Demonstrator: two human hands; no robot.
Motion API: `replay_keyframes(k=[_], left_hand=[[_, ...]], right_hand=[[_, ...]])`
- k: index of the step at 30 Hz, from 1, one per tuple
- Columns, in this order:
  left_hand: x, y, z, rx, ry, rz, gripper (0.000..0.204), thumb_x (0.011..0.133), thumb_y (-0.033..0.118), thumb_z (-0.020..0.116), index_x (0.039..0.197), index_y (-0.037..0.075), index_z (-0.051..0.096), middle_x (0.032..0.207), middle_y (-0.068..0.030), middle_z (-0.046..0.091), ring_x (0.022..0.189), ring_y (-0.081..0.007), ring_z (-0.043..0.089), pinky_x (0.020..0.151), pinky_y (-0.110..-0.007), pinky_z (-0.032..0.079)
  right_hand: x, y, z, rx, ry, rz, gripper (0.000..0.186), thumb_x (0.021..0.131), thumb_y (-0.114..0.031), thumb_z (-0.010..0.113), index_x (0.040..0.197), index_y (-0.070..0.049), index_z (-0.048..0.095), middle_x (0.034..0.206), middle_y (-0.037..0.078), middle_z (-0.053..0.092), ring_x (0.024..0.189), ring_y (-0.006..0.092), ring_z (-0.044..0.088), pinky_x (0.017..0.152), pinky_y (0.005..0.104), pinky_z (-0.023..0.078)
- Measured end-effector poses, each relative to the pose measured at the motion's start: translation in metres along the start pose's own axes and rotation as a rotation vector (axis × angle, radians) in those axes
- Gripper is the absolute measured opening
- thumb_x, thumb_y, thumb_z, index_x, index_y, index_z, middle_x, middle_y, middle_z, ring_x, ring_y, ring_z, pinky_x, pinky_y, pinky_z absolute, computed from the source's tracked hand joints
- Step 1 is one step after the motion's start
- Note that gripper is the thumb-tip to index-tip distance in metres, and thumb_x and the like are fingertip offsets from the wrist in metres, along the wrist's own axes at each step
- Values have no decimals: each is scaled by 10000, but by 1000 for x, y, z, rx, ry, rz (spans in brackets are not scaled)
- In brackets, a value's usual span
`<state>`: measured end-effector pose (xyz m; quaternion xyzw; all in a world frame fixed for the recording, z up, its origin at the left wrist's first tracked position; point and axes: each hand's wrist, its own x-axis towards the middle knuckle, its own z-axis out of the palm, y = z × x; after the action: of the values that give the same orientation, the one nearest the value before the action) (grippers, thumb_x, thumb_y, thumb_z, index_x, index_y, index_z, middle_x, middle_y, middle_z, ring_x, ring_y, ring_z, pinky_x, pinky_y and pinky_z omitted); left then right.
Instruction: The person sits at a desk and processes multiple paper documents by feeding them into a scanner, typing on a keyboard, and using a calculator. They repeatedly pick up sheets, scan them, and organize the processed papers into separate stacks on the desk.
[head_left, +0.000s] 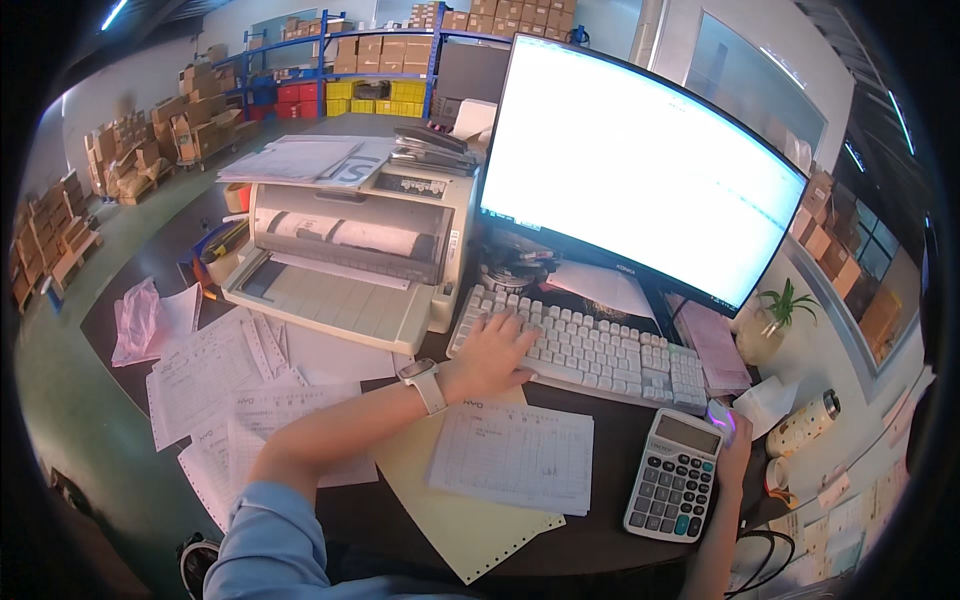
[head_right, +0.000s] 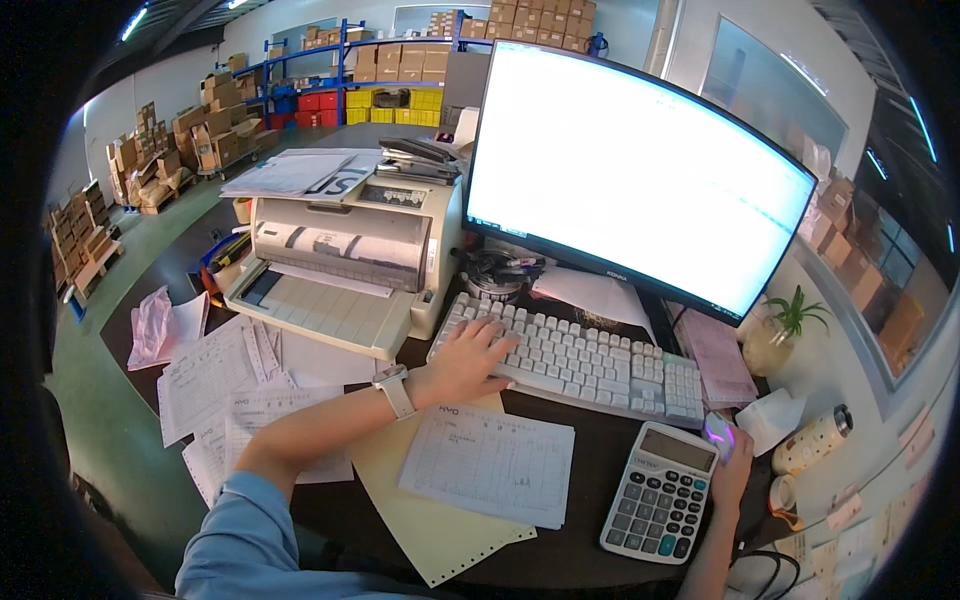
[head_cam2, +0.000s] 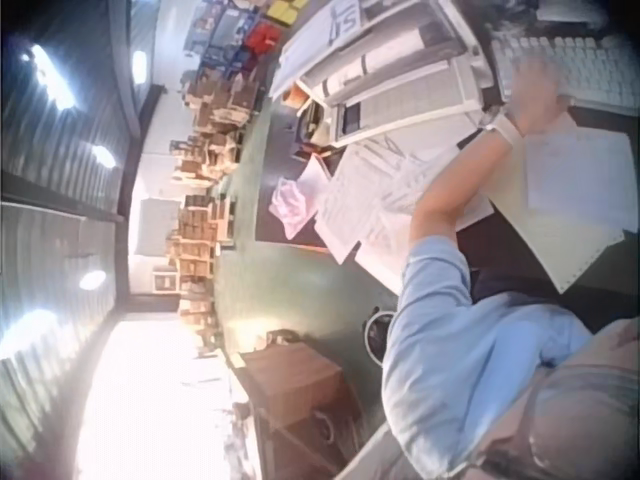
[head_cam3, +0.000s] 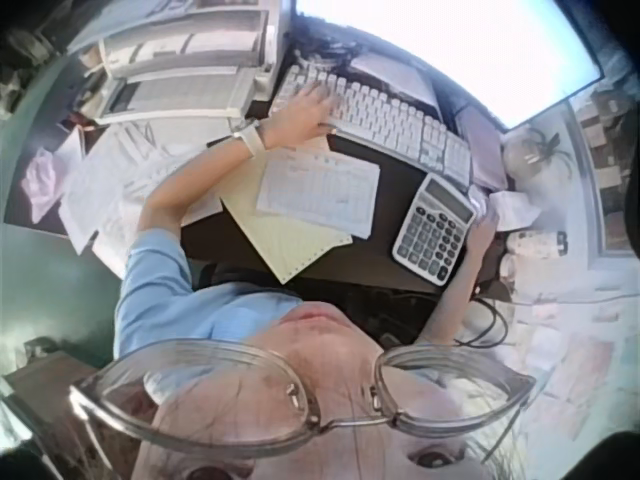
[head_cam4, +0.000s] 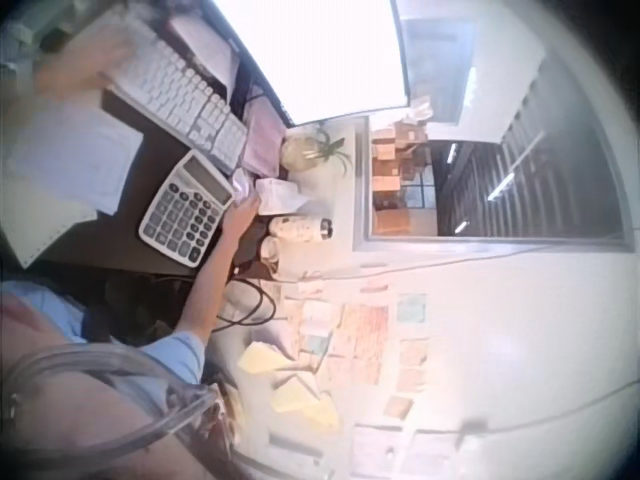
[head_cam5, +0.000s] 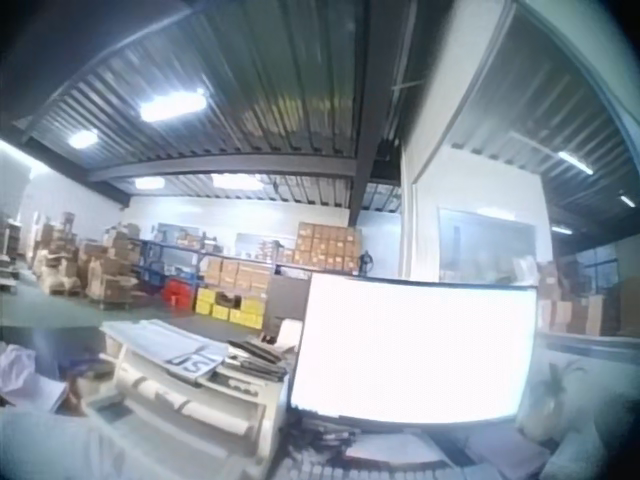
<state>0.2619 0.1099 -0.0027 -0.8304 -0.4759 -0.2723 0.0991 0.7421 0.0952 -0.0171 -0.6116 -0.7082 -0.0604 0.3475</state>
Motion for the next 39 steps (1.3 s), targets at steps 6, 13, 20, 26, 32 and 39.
replay_keyframes(k=[6, 13, 20, 26, 32, 39], left_hand=[[-2, -8, -4, 71, 66, -120, 773, 685, 430, 749, 1304, 99, 424, 1235, -149, 451, 1195, -320, 406, 972, -483, 338], [1, -11, -38, 38, -160, -209, 733, 633, 350, 793, 1202, 23, 466, 1169, -165, 456, 1107, -323, 457, 884, -402, 462], [-6, -1, -23, 119, -70, -85, 417, 639, 202, 767, 951, 10, 570, 1055, -136, 514, 1002, -282, 518, 791, -349, 506], [-13, -2, -2, 202, -16, -64, 329, 627, 165, 760, 873, 36, 583, 899, -75, 552, 903, -242, 556, 683, -329, 512], [-11, 0, -7, 167, 70, -37, 395, 640, 208, 764, 949, 67, 563, 935, -87, 557, 913, -254, 550, 775, -380, 483], [-15, -5, -2, 96, 2, -139, 680, 678, 351, 757, 1216, 65, 455, 1201, -187, 459, 1162, -334, 434, 952, -456, 387]], right_hand=[[-4, 20, 5, -76, -1, -56, 428, 797, 8, 498, 1220, -58, 517, 1240, 198, 457, 1175, 379, 446, 995, 386, 357], [5, 48, -26, 273, 382, 80, 274, 868, -47, 548, 1138, 2, 558, 1095, 94, 583, 933, 165, 541, 810, 272, 432], [42, -162, 21, 110, -10, -389, 121, 812, -71, 594, 929, -53, 620, 829, 124, 582, 784, 266, 591, 704, 335, 472], [67, -235, 98, 180, -154, -572, 98, 781, -76, 633, 877, -77, 647, 814, 66, 563, 812, 279, 572, 694, 374, 466], [77, -245, 121, 126, -166, -676, 163, 777, -34, 613, 914, -110, 654, 904, 28, 572, 931, 236, 542, 762, 368, 442], [74, -233, 125, 164, -151, -645, 188, 776, -3, 583, 907, -124, 643, 972, 34, 570, 1052, 255, 476, 929, 411, 328]])
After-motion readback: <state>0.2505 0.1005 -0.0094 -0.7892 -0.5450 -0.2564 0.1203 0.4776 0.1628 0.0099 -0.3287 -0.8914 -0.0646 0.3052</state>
